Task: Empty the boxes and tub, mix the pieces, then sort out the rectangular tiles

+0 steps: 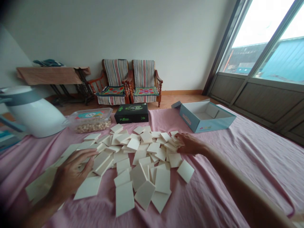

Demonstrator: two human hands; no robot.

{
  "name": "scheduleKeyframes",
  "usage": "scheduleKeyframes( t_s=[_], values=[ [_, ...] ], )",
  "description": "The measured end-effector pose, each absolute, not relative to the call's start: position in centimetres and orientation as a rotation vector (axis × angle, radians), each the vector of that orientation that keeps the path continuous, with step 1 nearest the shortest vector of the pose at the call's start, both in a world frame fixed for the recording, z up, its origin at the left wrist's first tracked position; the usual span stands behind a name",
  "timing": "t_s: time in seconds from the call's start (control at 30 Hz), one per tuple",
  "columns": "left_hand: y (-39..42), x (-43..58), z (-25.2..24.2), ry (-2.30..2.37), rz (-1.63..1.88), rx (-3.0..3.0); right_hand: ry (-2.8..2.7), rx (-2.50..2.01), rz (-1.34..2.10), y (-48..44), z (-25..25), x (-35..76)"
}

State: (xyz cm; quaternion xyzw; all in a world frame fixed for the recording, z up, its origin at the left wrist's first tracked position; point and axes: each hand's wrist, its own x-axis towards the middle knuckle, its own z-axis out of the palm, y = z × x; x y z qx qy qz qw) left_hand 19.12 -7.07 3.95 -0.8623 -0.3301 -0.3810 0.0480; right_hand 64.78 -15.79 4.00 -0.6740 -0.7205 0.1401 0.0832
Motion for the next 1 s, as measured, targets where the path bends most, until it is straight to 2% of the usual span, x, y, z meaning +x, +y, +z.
scheduleKeyframes(
  t_s=[0.33,0.53,0.73,0.93,1.0],
  values=[
    [-7.1,19.2,3.7,-1.013,-1.172,-2.640,-2.393,-1.810,0.366,-14.9,4.0,63.6],
    [-7.1,19.1,3.6,-1.015,-1.178,-2.632,-2.258,-1.867,0.267,-13.9,4.6,64.2],
    [-7.2,19.2,3.6,-1.003,-1.189,-2.632,-1.992,-2.016,0.340,-12.6,6.4,63.7],
    [-7.3,18.9,3.4,-1.016,-1.202,-2.630,-1.994,-1.536,0.619,-11.2,10.1,58.8],
    [-7.3,18.7,3.3,-1.024,-1.207,-2.625,-1.961,-1.502,0.624,-11.1,10.4,58.8]
  ],
)
